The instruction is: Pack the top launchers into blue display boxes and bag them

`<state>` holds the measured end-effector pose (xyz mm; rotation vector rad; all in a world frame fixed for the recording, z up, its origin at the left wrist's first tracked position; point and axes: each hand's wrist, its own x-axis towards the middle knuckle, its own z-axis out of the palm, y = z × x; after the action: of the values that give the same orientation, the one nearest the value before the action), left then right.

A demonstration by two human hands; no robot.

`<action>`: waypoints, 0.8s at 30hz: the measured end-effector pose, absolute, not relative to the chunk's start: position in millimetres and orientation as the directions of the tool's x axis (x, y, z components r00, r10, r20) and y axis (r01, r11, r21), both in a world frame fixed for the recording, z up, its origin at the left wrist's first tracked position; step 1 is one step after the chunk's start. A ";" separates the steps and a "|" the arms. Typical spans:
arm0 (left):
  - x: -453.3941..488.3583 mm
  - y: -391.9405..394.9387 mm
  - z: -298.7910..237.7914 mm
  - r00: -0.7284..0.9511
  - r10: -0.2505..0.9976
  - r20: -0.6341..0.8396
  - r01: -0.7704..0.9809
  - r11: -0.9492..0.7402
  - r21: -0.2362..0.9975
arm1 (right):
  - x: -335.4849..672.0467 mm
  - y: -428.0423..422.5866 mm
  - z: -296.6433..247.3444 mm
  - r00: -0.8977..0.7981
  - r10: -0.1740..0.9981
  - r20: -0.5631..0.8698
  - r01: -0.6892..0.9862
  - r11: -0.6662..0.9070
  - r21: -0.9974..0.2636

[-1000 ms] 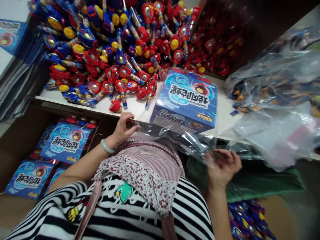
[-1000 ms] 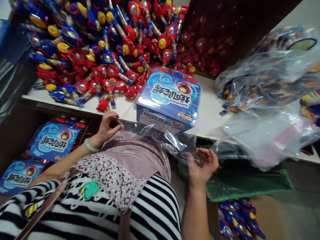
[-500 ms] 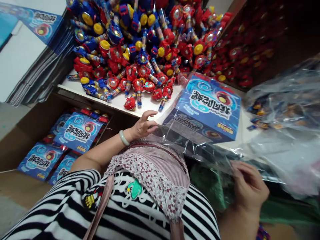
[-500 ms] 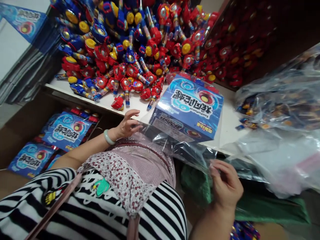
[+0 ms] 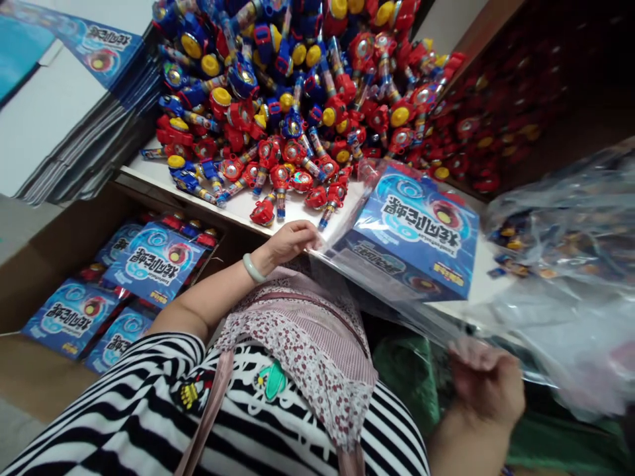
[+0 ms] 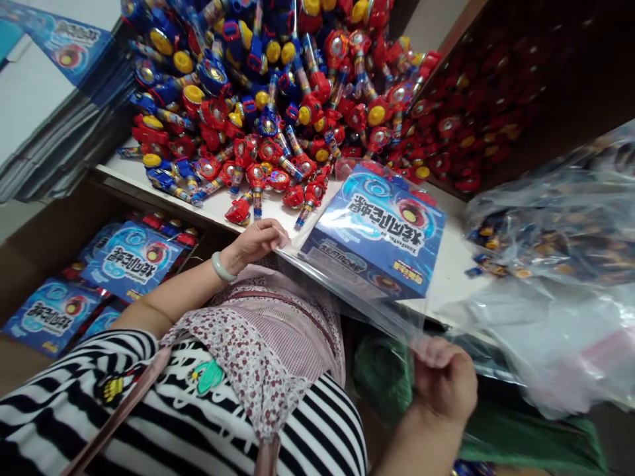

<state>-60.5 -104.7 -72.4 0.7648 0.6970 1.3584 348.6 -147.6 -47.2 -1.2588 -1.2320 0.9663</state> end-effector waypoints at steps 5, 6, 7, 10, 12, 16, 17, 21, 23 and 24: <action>-50.6 -110.3 -65.7 0.029 0.990 -0.140 -0.733 0.116 0.670 | 348.3 -131.1 -41.7 0.376 0.927 -0.007 0.270 -0.117 -0.956; -51.7 -114.7 -65.5 -0.004 0.988 -0.154 -0.739 0.101 0.666 | 348.8 -129.0 -37.1 0.450 0.887 0.103 0.390 -0.092 -0.916; -53.2 -119.2 -65.9 -0.038 0.986 -0.164 -0.737 0.083 0.671 | 345.9 -128.0 -30.3 0.485 0.830 0.273 0.548 -0.045 -0.836; -56.0 -129.6 -69.5 -0.139 0.969 -0.206 -0.728 0.041 0.684 | 302.7 -131.4 1.0 0.156 0.648 0.745 0.896 0.224 -0.382; -54.4 -131.4 -71.7 -0.197 0.953 -0.229 -0.750 0.004 0.662 | 244.6 -135.7 22.7 -0.230 0.610 0.758 0.775 0.586 -0.237; -48.6 -130.9 -69.6 -0.254 0.951 -0.174 -0.757 -0.083 0.648 | 120.5 -129.2 40.1 -0.776 0.430 0.462 0.457 0.888 -0.058; -48.4 -131.9 -68.1 -0.254 0.956 -0.149 -0.748 -0.096 0.656 | 99.7 -123.7 39.0 -0.796 0.430 0.426 0.475 0.880 -0.002; -54.4 -141.3 -65.6 -0.186 0.980 -0.077 -0.726 -0.084 0.683 | 71.7 -100.6 31.3 -0.830 0.445 0.335 0.512 0.846 0.146; -59.6 -146.1 -67.5 -0.117 0.992 -0.043 -0.698 -0.051 0.714 | 76.4 -95.2 30.5 -0.847 0.426 0.318 0.495 0.850 0.181; -62.0 -147.8 -68.7 -0.087 0.996 -0.027 -0.669 -0.038 0.742 | 79.1 -94.4 30.5 -0.852 0.418 0.316 0.490 0.849 0.198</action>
<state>-62.0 -147.8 -68.7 0.6095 0.7076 1.5398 79.1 -94.4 30.5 -0.6921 -2.7650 -0.3976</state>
